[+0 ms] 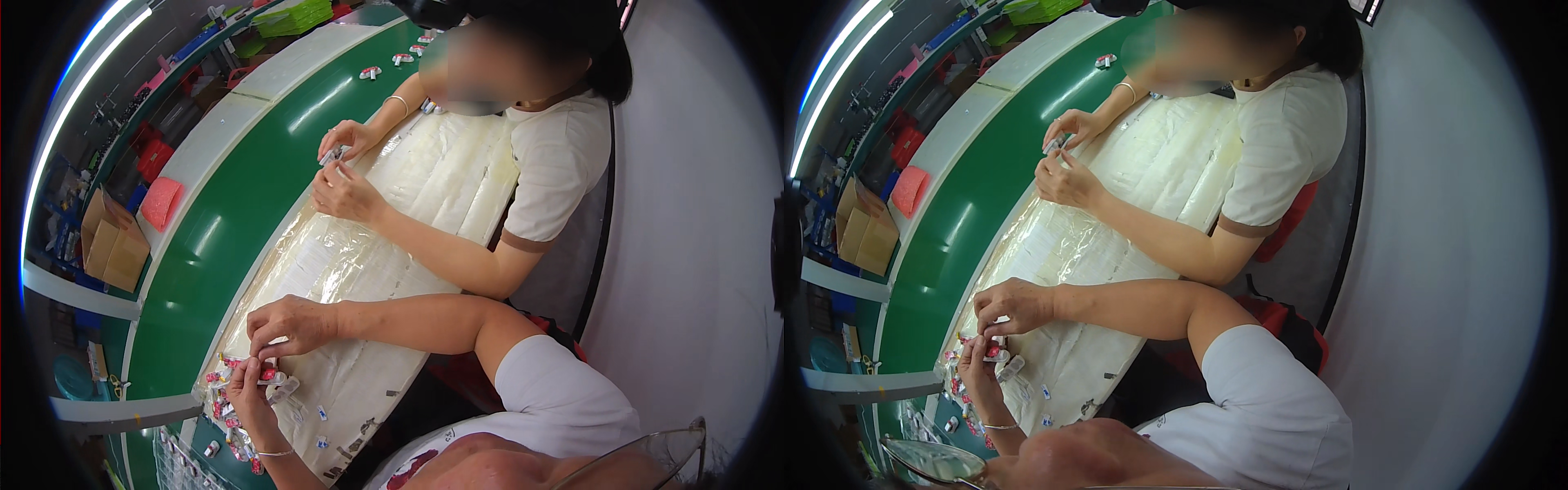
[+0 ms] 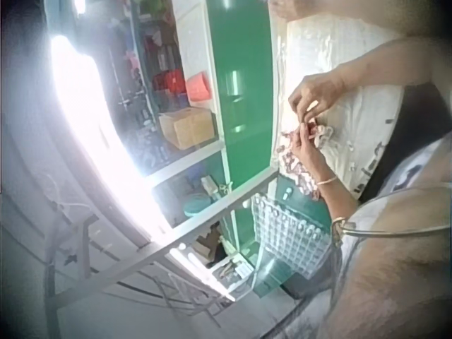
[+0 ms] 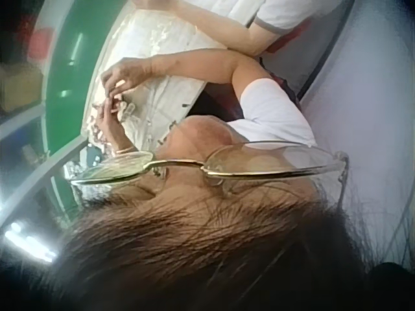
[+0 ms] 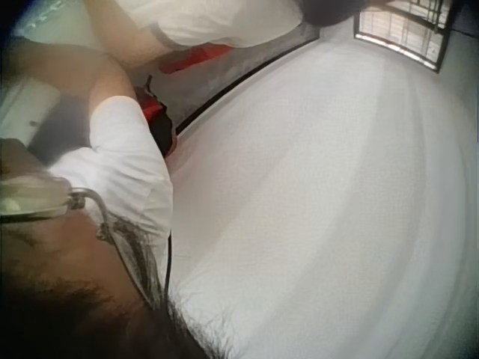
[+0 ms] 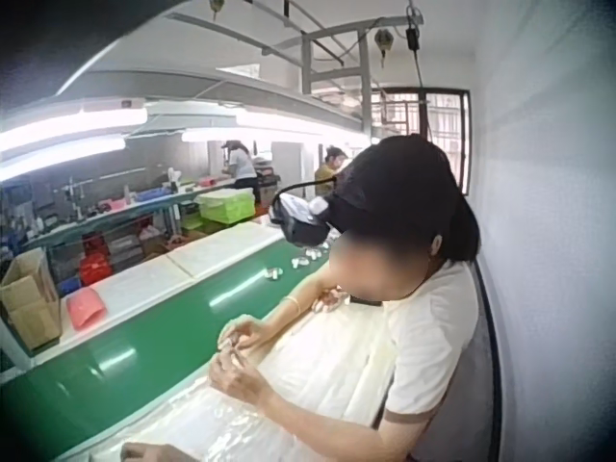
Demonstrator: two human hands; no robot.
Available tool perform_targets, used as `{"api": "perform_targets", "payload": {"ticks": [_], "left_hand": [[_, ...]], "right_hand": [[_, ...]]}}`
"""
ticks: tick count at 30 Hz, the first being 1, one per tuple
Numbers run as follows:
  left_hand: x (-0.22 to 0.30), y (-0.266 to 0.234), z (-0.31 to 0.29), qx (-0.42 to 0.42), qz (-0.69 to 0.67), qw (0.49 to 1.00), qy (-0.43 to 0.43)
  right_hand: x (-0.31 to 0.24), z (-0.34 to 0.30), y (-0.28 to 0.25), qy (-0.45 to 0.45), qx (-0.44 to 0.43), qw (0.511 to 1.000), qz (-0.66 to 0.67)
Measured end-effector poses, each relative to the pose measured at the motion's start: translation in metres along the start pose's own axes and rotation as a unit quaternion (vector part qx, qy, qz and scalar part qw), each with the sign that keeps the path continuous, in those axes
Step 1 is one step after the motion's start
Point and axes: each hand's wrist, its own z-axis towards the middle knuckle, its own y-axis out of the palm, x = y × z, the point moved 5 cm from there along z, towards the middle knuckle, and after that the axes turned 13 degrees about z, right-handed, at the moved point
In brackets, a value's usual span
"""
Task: The person sits at a green assembly table and repeatedly picks up small cylindrical batteries and red-and-white plastic casings. They insert the batteries into the casings and place the assembled units into a clear plastic tray. Another person is visible working at the same table in the background.
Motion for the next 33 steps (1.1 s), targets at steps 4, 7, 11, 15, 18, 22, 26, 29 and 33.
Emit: {"api": "perform_targets", "payload": {"ticks": [4, 7, 11, 15, 18, 22, 26, 29, 33], "left_hand": [[-0.004, -0.011, -0.014, 0.018, -0.024, 0.999, -0.034], [-0.004, -0.016, -0.029, 0.053, -0.011, 0.998, -0.041], [-0.008, -0.024, -0.041, 0.082, 0.010, 0.996, -0.038], [-0.021, -0.030, -0.048, 0.085, 0.020, 0.995, -0.045], [-0.021, -0.027, -0.046, 0.088, 0.044, 0.994, -0.036], [-0.025, -0.029, -0.046, 0.093, 0.057, 0.994, -0.026], [-0.020, -0.023, -0.045, 0.089, 0.037, 0.995, -0.036], [-0.024, -0.025, -0.042, 0.093, 0.041, 0.994, -0.034], [-0.026, -0.026, -0.040, 0.099, 0.068, 0.992, -0.033]], "right_hand": [[-0.006, -0.004, 0.016, -0.027, -0.019, 0.999, -0.021], [-0.013, -0.005, 0.031, -0.043, -0.012, 0.998, -0.052], [-0.022, -0.006, 0.049, -0.036, -0.033, 0.989, -0.140], [-0.029, -0.007, 0.062, -0.058, -0.064, 0.974, -0.209], [-0.030, -0.011, 0.062, -0.083, -0.062, 0.963, -0.248], [-0.030, -0.010, 0.066, -0.117, -0.050, 0.958, -0.257], [-0.025, -0.011, 0.063, -0.111, -0.057, 0.963, -0.238], [-0.021, -0.013, 0.060, -0.094, -0.076, 0.968, -0.221], [-0.022, -0.012, 0.062, -0.080, -0.073, 0.964, -0.242]]}}
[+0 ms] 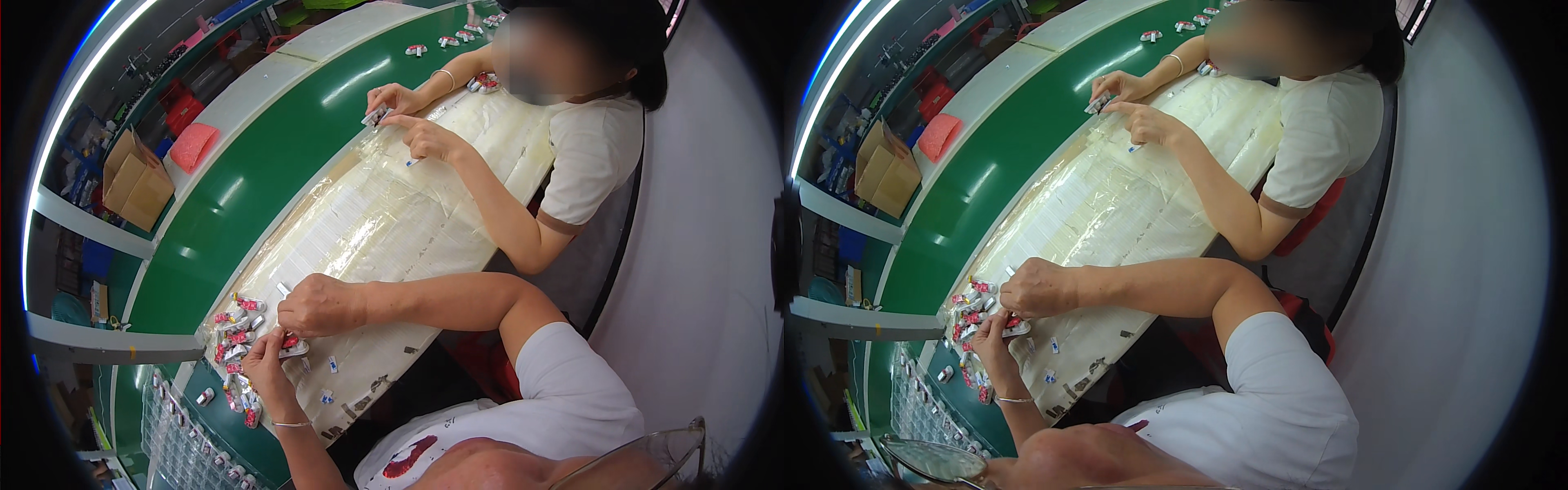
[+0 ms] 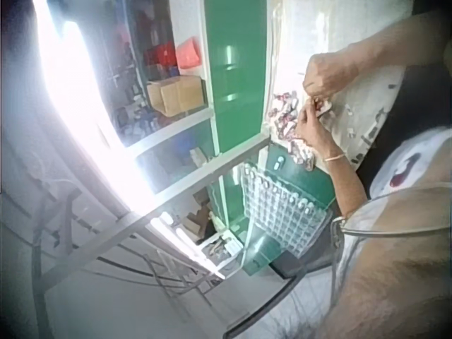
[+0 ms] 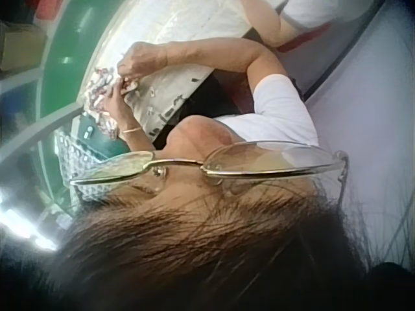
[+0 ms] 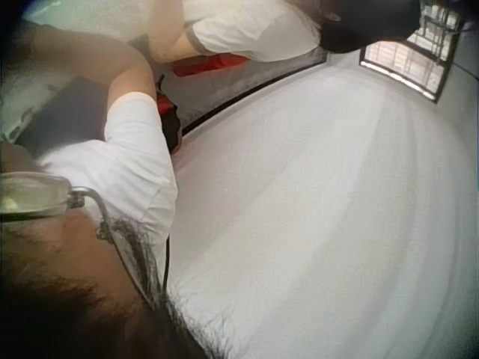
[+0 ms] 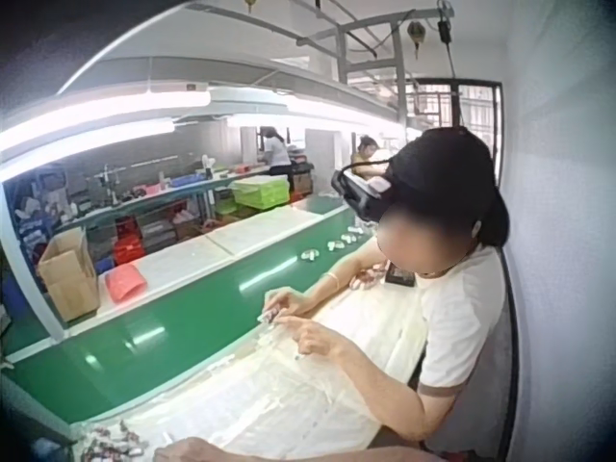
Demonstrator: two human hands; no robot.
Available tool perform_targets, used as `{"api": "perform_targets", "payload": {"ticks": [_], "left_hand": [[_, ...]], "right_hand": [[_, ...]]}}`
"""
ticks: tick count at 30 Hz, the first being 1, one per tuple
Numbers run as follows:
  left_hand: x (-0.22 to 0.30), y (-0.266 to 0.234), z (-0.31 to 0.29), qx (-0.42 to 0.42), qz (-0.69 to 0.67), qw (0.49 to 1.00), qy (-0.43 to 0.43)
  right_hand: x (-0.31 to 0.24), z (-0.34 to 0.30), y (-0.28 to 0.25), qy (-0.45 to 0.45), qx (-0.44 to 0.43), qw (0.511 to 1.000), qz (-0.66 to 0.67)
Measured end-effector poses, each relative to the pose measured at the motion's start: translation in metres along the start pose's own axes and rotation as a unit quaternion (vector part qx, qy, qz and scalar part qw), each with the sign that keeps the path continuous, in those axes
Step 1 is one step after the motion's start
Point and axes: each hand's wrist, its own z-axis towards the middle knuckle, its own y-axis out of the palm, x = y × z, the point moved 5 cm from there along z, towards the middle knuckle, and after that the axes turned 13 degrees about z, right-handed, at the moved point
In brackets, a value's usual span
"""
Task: The person sits at a green assembly table and repeatedly picks up small cylindrical batteries and red-and-white plastic casings. They insert the batteries into the casings and place the assembled units into a clear plastic tray. Another person is visible working at the same table in the background.
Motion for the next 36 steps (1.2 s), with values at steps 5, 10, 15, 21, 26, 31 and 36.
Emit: {"api": "perform_targets", "payload": {"ticks": [5, 10, 15, 21, 26, 31, 36], "left_hand": [[0.001, 0.002, 0.001, 0.002, -0.017, 1.000, 0.013], [0.000, 0.003, 0.002, 0.003, -0.021, 1.000, 0.015], [0.004, 0.008, 0.001, 0.000, -0.024, 1.000, 0.020], [-0.001, 0.001, 0.000, 0.009, -0.044, 0.999, 0.009], [0.019, 0.007, -0.013, -0.045, 0.011, 0.998, 0.049], [0.009, 0.010, -0.032, -0.085, 0.064, 0.993, 0.052], [0.005, 0.005, -0.043, -0.045, 0.206, 0.967, 0.144]], "right_hand": [[0.000, 0.001, 0.003, -0.008, 0.029, 0.999, -0.015], [0.000, 0.000, 0.003, -0.013, 0.038, 0.999, -0.019], [0.006, -0.001, -0.002, 0.004, 0.064, 0.998, 0.022], [0.024, 0.002, -0.007, 0.195, 0.079, 0.946, 0.246], [0.042, -0.008, 0.002, 0.322, 0.086, 0.761, 0.556], [0.055, -0.014, 0.002, 0.379, 0.056, 0.726, 0.570], [0.065, -0.017, 0.003, 0.414, 0.040, 0.714, 0.563]]}}
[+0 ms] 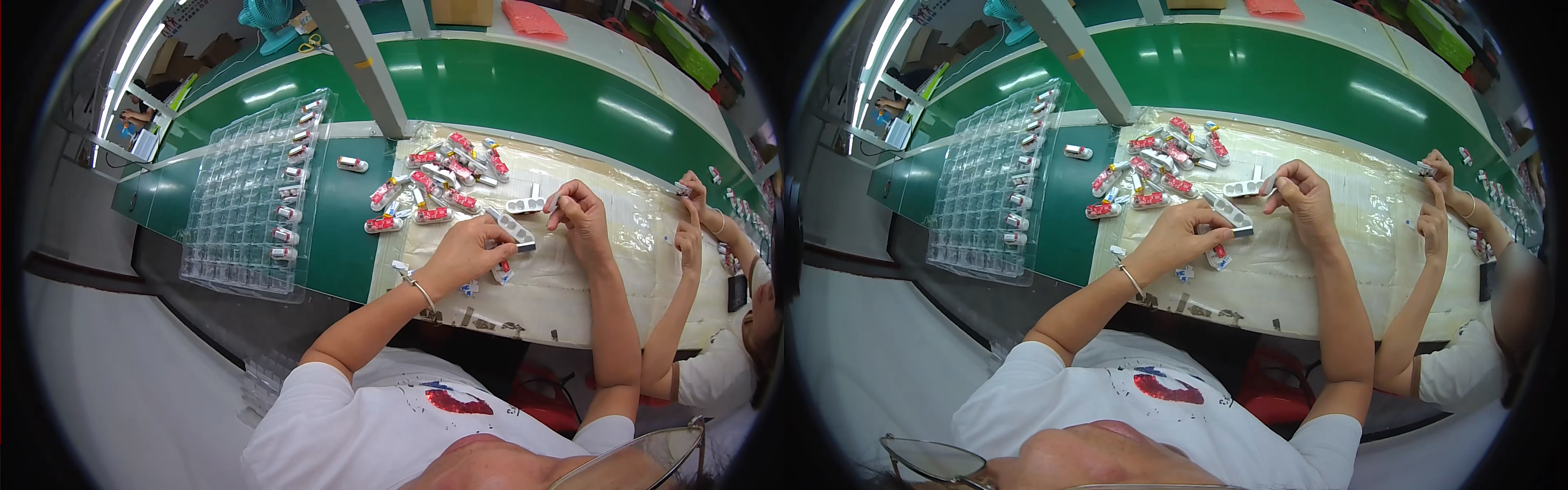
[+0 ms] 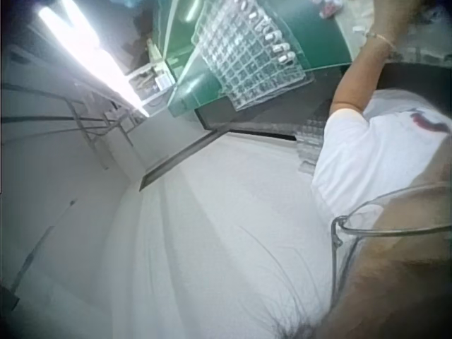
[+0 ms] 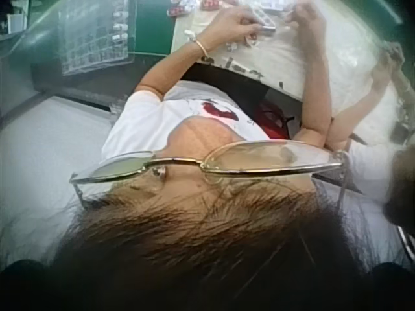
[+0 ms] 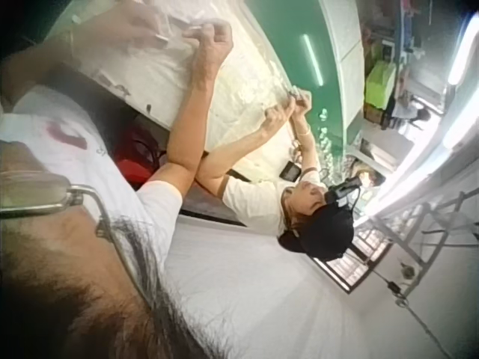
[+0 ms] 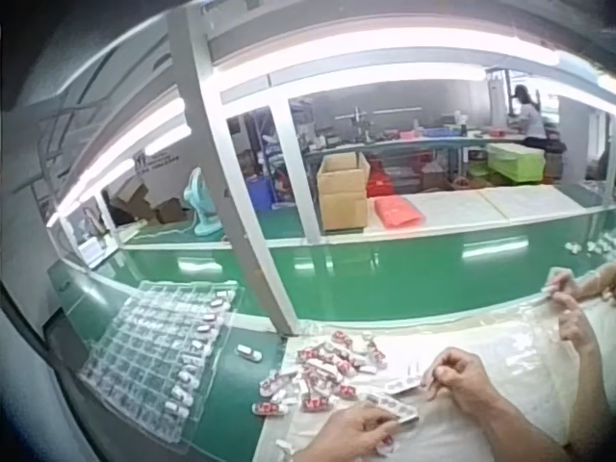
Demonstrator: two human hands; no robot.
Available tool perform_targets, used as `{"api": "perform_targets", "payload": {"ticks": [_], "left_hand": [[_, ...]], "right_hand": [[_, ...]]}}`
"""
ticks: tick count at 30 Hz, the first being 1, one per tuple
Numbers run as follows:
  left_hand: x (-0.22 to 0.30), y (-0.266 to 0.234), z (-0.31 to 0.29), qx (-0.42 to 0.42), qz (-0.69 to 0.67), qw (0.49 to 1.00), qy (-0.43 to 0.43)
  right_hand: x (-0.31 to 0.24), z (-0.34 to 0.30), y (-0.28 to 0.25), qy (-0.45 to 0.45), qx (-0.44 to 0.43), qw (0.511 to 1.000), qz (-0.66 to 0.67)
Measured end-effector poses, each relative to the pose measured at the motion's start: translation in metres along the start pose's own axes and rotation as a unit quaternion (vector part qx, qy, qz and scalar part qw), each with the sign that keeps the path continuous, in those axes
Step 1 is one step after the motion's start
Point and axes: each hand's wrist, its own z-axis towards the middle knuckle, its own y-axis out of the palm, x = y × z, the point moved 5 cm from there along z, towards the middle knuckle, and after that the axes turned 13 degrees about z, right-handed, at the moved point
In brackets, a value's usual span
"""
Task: The person sits at a green assembly table and repeatedly picks up small cylindrical batteries and red-and-white plastic casings. They insert the batteries into the casings and place the assembled units into a clear plastic tray. Another person is visible working at the same table in the background.
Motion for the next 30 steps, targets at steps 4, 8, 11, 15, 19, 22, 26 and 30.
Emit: {"api": "perform_targets", "payload": {"ticks": [4, 8, 11, 15, 19, 22, 26, 30], "left_hand": [[0.008, -0.014, -0.011, 0.078, 0.047, 0.996, -0.004], [-0.004, -0.063, -0.031, 0.133, 0.035, 0.991, 0.005], [-0.045, -0.135, -0.054, 0.259, 0.069, 0.963, -0.033], [-0.118, -0.238, -0.090, 0.332, 0.216, 0.908, -0.137], [-0.168, -0.290, -0.089, 0.270, 0.401, 0.867, -0.123], [-0.180, -0.300, -0.068, 0.191, 0.488, 0.847, -0.093], [-0.184, -0.301, -0.050, 0.077, 0.541, 0.834, -0.075], [-0.176, -0.308, -0.051, 0.099, 0.541, 0.835, -0.024]], "right_hand": [[-0.001, 0.004, -0.008, -0.031, 0.017, 0.999, -0.041], [-0.006, 0.000, -0.007, -0.050, 0.046, 0.993, -0.096], [-0.001, 0.000, -0.014, -0.052, 0.041, 0.993, -0.097], [0.000, 0.001, -0.011, -0.054, 0.039, 0.994, -0.086], [0.003, 0.002, -0.016, -0.059, 0.041, 0.995, -0.075], [0.001, 0.002, -0.016, -0.061, 0.047, 0.994, -0.071], [0.002, 0.000, -0.015, -0.054, 0.053, 0.994, -0.076], [0.003, 0.001, -0.017, -0.064, 0.044, 0.995, -0.069]]}}
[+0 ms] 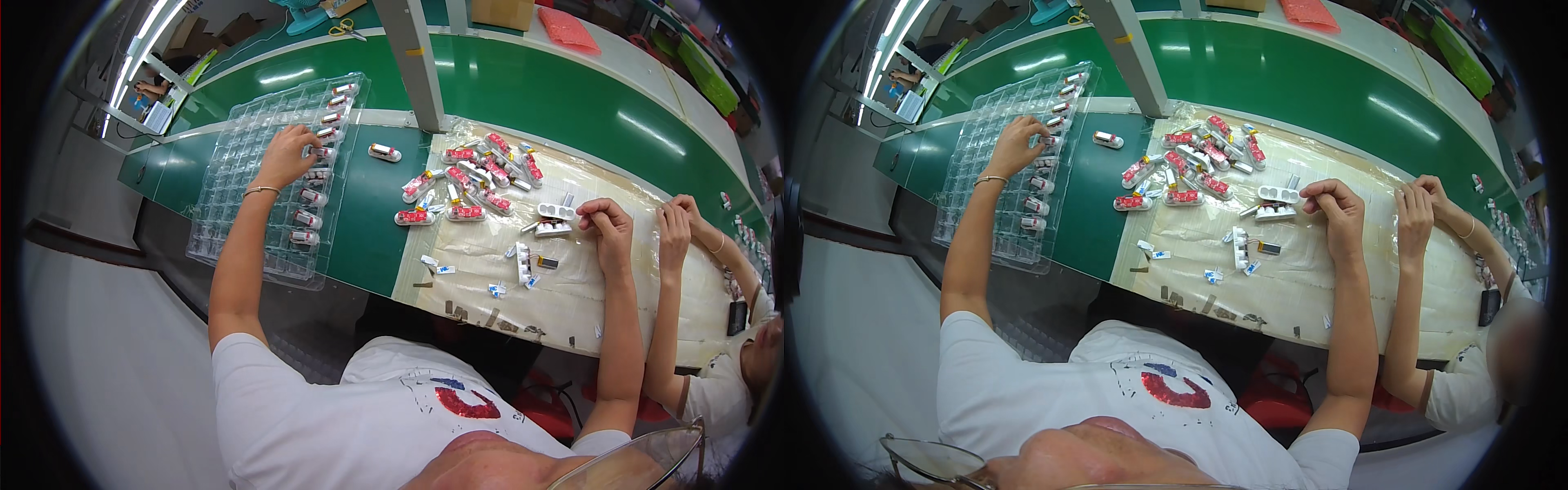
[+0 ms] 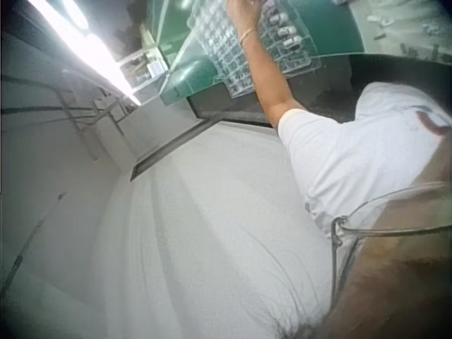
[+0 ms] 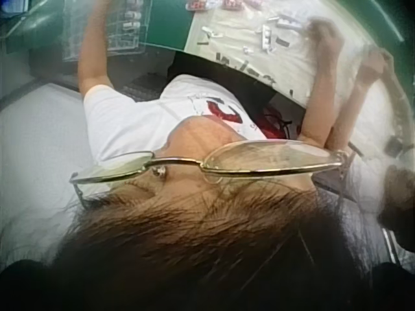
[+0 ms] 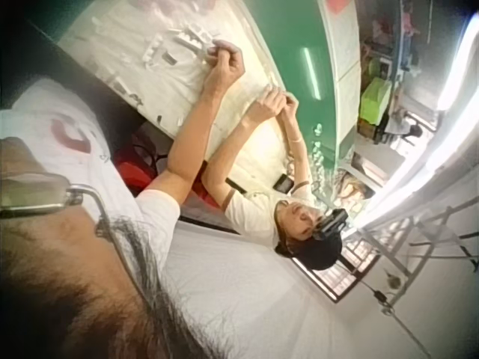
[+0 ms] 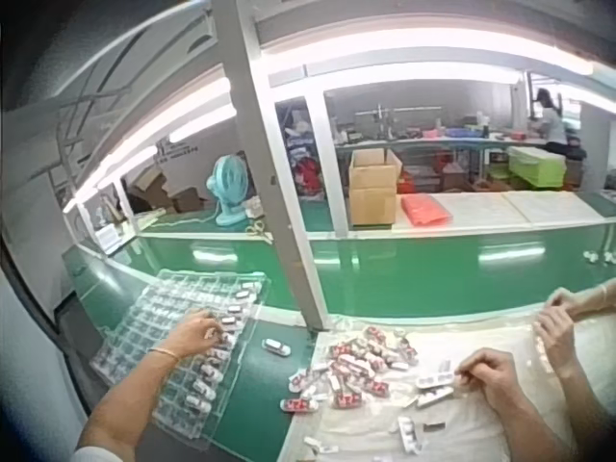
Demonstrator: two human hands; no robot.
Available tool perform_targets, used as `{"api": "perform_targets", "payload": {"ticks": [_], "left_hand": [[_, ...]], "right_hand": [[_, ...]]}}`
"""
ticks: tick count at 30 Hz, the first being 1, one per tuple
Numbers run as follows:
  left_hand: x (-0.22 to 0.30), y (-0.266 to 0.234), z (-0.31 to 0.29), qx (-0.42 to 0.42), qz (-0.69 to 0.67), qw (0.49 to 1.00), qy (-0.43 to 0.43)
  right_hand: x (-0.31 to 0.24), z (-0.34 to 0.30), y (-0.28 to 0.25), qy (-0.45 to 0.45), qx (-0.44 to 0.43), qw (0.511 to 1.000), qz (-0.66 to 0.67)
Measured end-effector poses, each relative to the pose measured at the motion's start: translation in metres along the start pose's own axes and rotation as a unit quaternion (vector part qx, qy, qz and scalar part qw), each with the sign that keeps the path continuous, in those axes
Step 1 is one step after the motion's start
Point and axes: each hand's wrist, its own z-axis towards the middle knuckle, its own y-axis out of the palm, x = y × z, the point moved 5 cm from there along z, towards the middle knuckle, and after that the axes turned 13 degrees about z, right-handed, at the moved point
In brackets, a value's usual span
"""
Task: The person sits at a green assembly table and repeatedly picks up small cylindrical batteries and red-and-white plastic casings. They insert the batteries into the casings and place the assembled units into a clear plastic tray. Another person is visible working at the same table in the background.
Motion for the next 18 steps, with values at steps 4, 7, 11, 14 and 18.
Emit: {"api": "perform_targets", "payload": {"ticks": [4, 7, 11, 14, 18], "left_hand": [[0.013, -0.022, 0.002, 0.065, -0.160, 0.983, -0.056], [0.072, -0.056, 0.013, 0.090, -0.258, 0.961, -0.045], [0.168, -0.085, 0.042, 0.087, -0.381, 0.920, 0.028], [0.237, -0.087, 0.067, 0.066, -0.460, 0.882, 0.074], [0.322, -0.087, 0.092, 0.046, -0.517, 0.844, 0.135]], "right_hand": [[0.002, -0.002, 0.001, 0.008, 0.002, 1.000, -0.001], [0.008, 0.003, -0.007, 0.025, 0.003, 1.000, -0.012], [0.003, -0.001, 0.005, 0.029, 0.001, 0.999, 0.045], [0.002, -0.002, 0.018, -0.019, -0.065, 0.995, 0.073], [-0.007, -0.005, 0.021, -0.025, -0.044, 0.998, 0.043]]}}
